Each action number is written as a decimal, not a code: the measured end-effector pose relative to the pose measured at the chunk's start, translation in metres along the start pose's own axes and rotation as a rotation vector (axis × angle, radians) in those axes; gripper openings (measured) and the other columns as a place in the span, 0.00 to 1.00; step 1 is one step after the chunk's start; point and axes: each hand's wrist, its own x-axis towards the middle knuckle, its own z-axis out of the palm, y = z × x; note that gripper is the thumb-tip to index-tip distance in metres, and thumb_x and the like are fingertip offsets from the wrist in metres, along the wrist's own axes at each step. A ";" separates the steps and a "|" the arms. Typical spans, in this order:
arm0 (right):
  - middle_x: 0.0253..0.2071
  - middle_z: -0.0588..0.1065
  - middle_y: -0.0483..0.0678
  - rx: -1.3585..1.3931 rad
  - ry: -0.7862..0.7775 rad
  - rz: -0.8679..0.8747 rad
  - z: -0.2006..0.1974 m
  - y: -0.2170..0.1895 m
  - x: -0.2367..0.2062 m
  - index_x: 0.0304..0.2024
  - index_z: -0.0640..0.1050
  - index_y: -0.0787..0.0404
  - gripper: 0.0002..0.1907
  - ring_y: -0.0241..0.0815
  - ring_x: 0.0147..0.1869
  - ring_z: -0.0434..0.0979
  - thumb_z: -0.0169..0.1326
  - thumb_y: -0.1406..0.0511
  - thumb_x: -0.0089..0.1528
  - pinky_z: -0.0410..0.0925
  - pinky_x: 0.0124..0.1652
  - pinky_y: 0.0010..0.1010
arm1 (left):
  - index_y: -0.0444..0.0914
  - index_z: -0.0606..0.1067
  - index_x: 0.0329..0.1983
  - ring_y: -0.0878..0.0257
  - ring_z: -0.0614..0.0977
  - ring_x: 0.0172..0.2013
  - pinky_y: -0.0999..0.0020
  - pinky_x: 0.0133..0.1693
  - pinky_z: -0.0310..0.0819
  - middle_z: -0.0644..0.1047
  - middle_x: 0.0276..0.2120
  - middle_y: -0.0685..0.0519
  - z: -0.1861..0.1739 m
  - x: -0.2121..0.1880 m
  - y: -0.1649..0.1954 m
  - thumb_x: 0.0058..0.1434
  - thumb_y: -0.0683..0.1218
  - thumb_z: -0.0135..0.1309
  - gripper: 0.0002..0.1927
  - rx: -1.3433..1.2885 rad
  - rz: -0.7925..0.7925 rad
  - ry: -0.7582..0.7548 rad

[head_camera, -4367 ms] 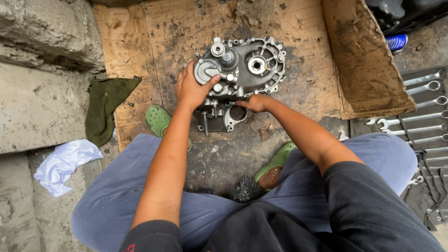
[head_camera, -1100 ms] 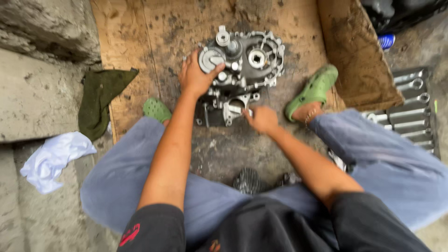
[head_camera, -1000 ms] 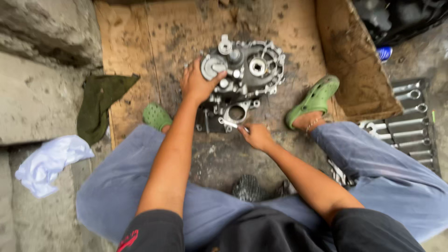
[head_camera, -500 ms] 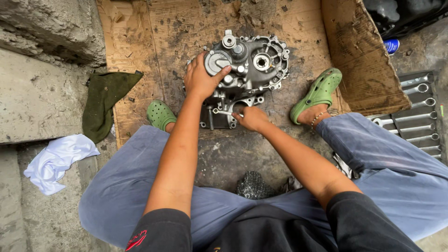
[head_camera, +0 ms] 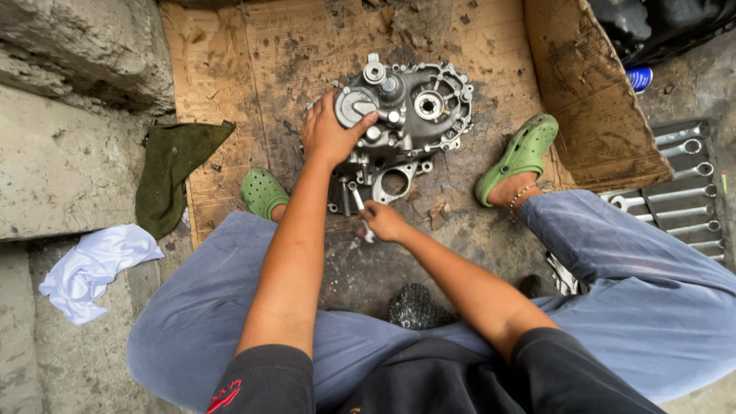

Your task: The person uses a wrench to tighten bolts on a disassembled engine casing placed on cardboard. The person holds the casing steady with one hand while turning the wrench with the other.

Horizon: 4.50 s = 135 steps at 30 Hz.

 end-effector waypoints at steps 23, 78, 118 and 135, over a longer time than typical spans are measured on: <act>0.41 0.82 0.55 -0.218 0.050 0.184 -0.085 -0.016 0.006 0.46 0.84 0.54 0.20 0.56 0.46 0.82 0.57 0.50 0.61 0.72 0.47 0.44 | 0.44 0.64 0.68 0.47 0.67 0.66 0.47 0.62 0.60 0.70 0.65 0.47 -0.001 0.001 0.001 0.46 0.80 0.59 0.55 0.003 -0.008 0.013; 0.27 0.80 0.49 0.015 -0.106 0.241 -0.070 0.024 0.041 0.42 0.80 0.61 0.16 0.39 0.27 0.78 0.60 0.55 0.63 0.71 0.33 0.35 | 0.44 0.64 0.68 0.47 0.67 0.66 0.47 0.63 0.61 0.71 0.65 0.47 0.000 0.001 -0.001 0.46 0.80 0.59 0.55 0.012 -0.005 0.023; 0.33 0.81 0.50 -0.094 -0.084 0.118 -0.091 0.024 0.048 0.38 0.83 0.58 0.18 0.45 0.38 0.80 0.62 0.51 0.59 0.72 0.43 0.37 | 0.44 0.64 0.68 0.47 0.67 0.67 0.49 0.63 0.61 0.70 0.65 0.47 -0.002 0.002 0.001 0.46 0.80 0.59 0.55 -0.009 -0.006 0.006; 0.41 0.81 0.53 -0.178 -0.174 -0.011 -0.046 0.008 0.025 0.46 0.81 0.59 0.16 0.46 0.41 0.81 0.58 0.55 0.63 0.71 0.43 0.38 | 0.44 0.66 0.67 0.47 0.68 0.66 0.49 0.64 0.61 0.71 0.64 0.46 -0.002 0.001 0.001 0.47 0.79 0.60 0.53 -0.009 0.013 0.012</act>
